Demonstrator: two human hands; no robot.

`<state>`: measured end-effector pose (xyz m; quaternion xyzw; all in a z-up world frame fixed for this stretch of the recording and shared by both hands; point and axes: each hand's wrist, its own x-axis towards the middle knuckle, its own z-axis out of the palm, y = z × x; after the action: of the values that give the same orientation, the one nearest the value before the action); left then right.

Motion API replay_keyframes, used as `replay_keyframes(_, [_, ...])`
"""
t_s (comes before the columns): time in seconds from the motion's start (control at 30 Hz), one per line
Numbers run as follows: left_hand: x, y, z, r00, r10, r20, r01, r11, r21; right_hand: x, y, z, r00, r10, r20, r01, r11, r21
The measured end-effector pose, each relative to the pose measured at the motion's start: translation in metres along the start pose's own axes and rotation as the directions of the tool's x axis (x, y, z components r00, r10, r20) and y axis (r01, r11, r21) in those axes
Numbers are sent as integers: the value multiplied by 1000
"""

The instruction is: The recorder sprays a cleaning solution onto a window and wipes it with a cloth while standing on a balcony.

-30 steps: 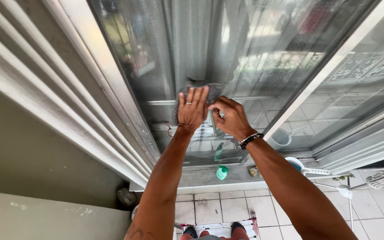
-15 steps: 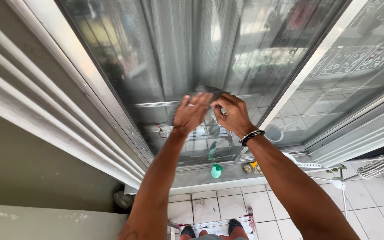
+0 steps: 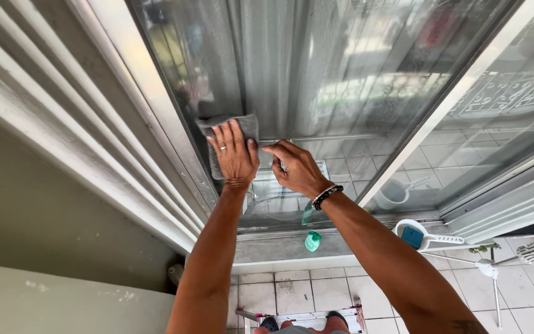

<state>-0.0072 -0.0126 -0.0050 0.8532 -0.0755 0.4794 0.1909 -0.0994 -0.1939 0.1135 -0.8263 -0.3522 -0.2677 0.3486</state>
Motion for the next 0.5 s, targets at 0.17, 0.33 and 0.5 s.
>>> replay_keyframes(0.17, [0, 66, 14, 996, 32, 78, -23, 994, -105, -25, 21, 1, 993, 63, -104, -56, 996, 68])
replay_keyframes(0.33, [8, 123, 8, 984, 122, 134, -77, 951, -299, -51, 48, -8, 942, 257, -216, -223, 960, 170])
replay_keyframes(0.5, [6, 113, 3, 919, 321, 229, -214, 893, -396, -49, 59, 0, 924, 246, -293, -189, 959, 211])
